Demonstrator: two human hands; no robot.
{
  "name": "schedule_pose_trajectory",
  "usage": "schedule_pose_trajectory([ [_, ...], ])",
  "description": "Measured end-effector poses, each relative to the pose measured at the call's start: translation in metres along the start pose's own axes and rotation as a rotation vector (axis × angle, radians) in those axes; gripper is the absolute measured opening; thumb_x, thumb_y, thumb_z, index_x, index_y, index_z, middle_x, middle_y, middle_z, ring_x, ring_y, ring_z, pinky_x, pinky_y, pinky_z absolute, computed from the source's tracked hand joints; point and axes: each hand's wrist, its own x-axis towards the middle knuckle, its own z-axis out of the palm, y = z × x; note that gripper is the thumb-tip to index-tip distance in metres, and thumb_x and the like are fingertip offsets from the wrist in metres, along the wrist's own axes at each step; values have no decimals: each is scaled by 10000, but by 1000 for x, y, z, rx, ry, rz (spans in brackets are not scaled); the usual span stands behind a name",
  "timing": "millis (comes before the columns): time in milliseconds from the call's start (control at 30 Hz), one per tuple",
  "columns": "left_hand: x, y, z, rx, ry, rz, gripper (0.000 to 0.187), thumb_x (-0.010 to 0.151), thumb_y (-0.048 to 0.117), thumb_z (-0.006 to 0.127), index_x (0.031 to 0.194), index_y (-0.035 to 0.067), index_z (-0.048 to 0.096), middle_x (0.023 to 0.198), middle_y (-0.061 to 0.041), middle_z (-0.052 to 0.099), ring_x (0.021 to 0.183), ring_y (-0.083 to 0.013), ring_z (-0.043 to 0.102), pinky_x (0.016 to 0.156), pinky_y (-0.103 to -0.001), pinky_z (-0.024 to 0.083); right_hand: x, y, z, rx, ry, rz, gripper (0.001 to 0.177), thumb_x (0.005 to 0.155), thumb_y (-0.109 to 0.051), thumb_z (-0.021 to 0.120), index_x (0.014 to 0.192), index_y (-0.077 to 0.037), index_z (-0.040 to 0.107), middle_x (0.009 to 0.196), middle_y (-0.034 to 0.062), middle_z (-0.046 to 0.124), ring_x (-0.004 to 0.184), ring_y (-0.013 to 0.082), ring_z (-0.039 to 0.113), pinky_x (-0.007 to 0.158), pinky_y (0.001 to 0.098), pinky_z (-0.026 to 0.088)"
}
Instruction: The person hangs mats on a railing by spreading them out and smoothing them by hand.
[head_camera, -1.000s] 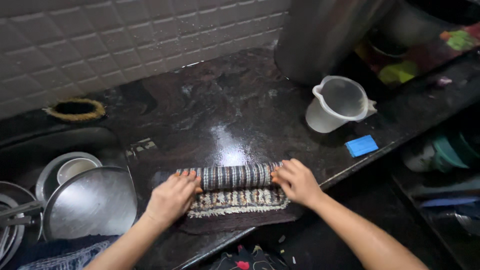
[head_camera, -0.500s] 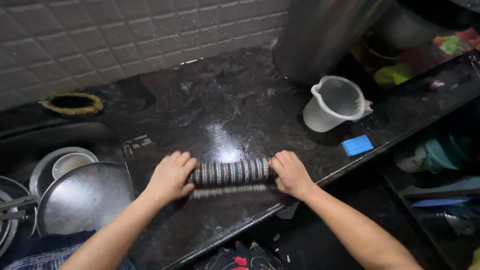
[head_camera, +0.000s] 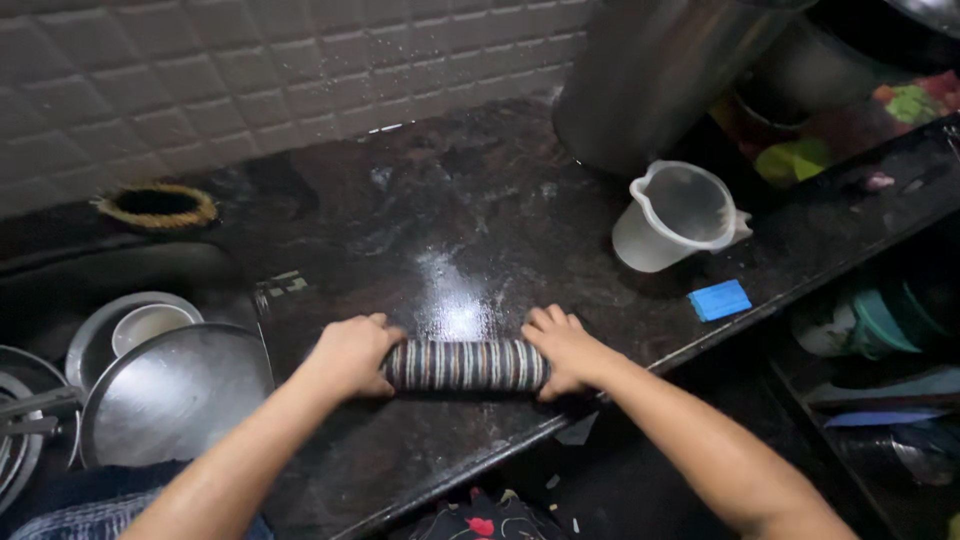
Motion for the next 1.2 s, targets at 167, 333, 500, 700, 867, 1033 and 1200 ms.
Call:
schedule_pose_trajectory([
  [167, -25, 6, 36, -30, 246, -10, 667, 596, 268, 891, 1196, 175, 616, 1047, -88, 598, 957, -287, 670, 739, -431, 572, -14, -7, -8, 201, 50, -181, 1203, 513, -433, 1007, 1505, -73, 430, 1477, 178, 411, 1326, 396, 308, 1046, 560, 297],
  [333, -50, 12, 54, -16, 514, 76, 780, 566, 225, 884, 1277, 102, 587, 1015, -97, 566, 873, -267, 651, 710, -403, 545, -9, -29, -7, 159, 141, -187, 988, 447, -327, 920, 1321, -60, 544, 1403, 145, 492, 1328, 362, 419, 1034, 430, 458],
  [500, -63, 3, 43, 131, 858, 29, 812, 524, 258, 874, 1291, 168, 621, 1072, -66, 584, 884, -273, 587, 772, -427, 472, -14, -39, 1, 196, 122, 77, 754, 582, -326, 859, 1275, -115, 647, 1154, 101, 717, 1129, 378, 675, 939, 455, 526],
  [700, -25, -35, 66, -1625, 1351, -149, 791, 819, 638, 791, 1398, 241, 425, 1306, -5, 497, 1133, -181, 529, 1017, -392, 410, -1, -62, -29, 1298, -25, -79, 820, 579, -142, 839, 1342, -4, 573, 974, 170, 709, 806, 336, 741, 775, 473, 584],
  [867, 36, -16, 25, -2591, 371, 882, 1208, 658, 883, 651, 1579, 162, 347, 1629, -184, 308, 1470, -421, 345, 1180, -663, 283, 18, -117, -32, 1928, -361, -412, 775, 617, -160, 789, 1321, 51, 539, 984, 227, 721, 845, 359, 736, 805, 459, 605],
  [1033, 72, -43, -77, -2489, 233, 1594, 1129, 728, 707, 741, 1635, 233, 265, 1650, -244, 384, 1480, -486, 324, 1155, -700, 319, 44, -170, -23, 2542, -1034, -821, 796, 790, -283, 788, 1442, 30, 455, 1154, 215, 638, 924, 332, 699, 848, 453, 582],
  [1200, 52, -117, -103, -2607, 145, 1309, 924, 861, 313, 875, 1575, 103, 327, 1380, -250, 572, 1214, -462, 613, 1013, -593, 543, 45, -154, -41, 2468, -873, -859, 1028, 769, -414, 891, 1532, 61, 393, 1245, 218, 607, 1032, 326, 668, 903, 444, 565],
])
